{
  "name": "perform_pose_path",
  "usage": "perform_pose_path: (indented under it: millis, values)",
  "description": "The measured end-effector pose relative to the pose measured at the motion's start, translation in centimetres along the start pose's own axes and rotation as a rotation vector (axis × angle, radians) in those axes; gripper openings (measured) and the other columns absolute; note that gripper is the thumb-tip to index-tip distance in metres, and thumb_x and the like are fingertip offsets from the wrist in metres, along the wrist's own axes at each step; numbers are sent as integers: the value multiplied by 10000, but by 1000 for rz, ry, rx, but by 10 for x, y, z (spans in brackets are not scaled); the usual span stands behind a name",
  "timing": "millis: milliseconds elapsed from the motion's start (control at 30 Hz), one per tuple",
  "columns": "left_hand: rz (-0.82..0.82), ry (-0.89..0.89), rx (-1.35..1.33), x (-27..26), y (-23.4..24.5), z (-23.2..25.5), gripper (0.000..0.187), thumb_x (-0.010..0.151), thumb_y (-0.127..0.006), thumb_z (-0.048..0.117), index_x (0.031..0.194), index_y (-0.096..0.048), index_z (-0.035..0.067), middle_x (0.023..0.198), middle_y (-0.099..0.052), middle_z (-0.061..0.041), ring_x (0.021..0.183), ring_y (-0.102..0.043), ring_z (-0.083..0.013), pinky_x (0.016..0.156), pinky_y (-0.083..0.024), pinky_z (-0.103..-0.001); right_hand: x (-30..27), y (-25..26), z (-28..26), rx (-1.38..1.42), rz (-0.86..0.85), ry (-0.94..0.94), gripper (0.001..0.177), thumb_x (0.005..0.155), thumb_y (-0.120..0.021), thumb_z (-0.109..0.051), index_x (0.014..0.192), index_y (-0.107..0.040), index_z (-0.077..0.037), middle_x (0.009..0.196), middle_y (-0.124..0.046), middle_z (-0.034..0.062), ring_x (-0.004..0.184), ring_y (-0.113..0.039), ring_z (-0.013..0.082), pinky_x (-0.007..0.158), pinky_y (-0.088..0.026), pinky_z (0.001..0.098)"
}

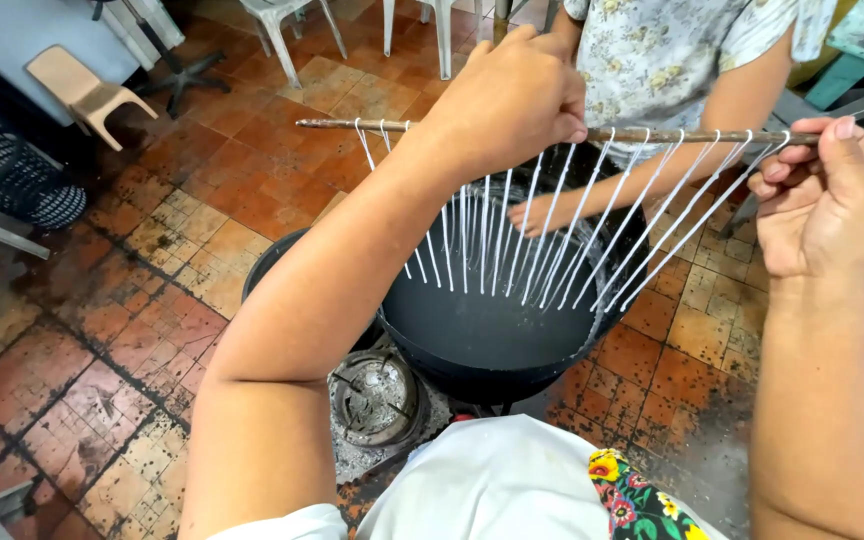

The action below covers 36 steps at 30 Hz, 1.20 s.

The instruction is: A person is seen dipping multiple candle wicks attached to a wooden rod into a large vat of molten wax and then hanging the rod on a rack to allow the wax to cool and harden.

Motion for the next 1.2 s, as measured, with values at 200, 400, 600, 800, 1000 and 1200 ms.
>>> perform_pose_path:
  millis: [200,400,600,800,1000,1200]
  values:
    - [-14,55,7,-7,27,-5,178,917,-772,363,888,-832,198,1335,-625,-150,1179,-589,-304,1005,-485,-575,-4,-2,-2,0,28,-16,160,1050,-709,-258,950,-721,-134,769,-613,6,681,-568,110,620,-451,203]
    - [-188,68,185,-23,13,-55,250,790,-900,276,984,-837,131,1093,-701,-63,921,-692,-335,690,-544,-506,3,4,2,-41,-45,12,194,1077,-670,-321,1015,-700,-140,788,-594,-13,696,-561,94,632,-449,206]
    - [-50,-56,309,-23,-11,-72,93,744,-893,145,779,-813,177,794,-724,-41,703,-698,-266,543,-545,-444,4,9,8,-51,-48,5,172,1100,-650,-304,1014,-675,-157,807,-599,-22,711,-565,92,643,-436,218]
    - [38,-144,407,-35,-26,-73,152,773,-883,130,696,-752,137,696,-680,-33,678,-655,-258,467,-496,-415,-22,11,15,-219,-42,22,196,1096,-671,-391,1093,-709,-198,804,-585,-47,688,-554,68,556,-415,213]
    - [-80,34,339,-78,-63,-66,120,847,-795,59,739,-750,33,759,-653,-82,718,-709,-300,543,-601,-438,-60,56,48,-335,80,408,504,1129,-638,-461,1488,-546,-120,922,-466,-38,687,-415,42,570,-393,202]
    - [-161,44,226,-146,-144,-81,121,877,-786,108,771,-762,55,761,-583,-67,747,-605,-315,430,-489,-436,-136,78,103,-387,105,695,376,1128,-597,-365,1329,-479,-70,995,-425,50,682,-390,107,524,-328,250]
Point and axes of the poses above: each hand's wrist, its own x-axis towards the middle knuckle, its own y-axis out of the back of the hand, z = x × y, the point moved 4 cm from there along x, towards the middle knuckle
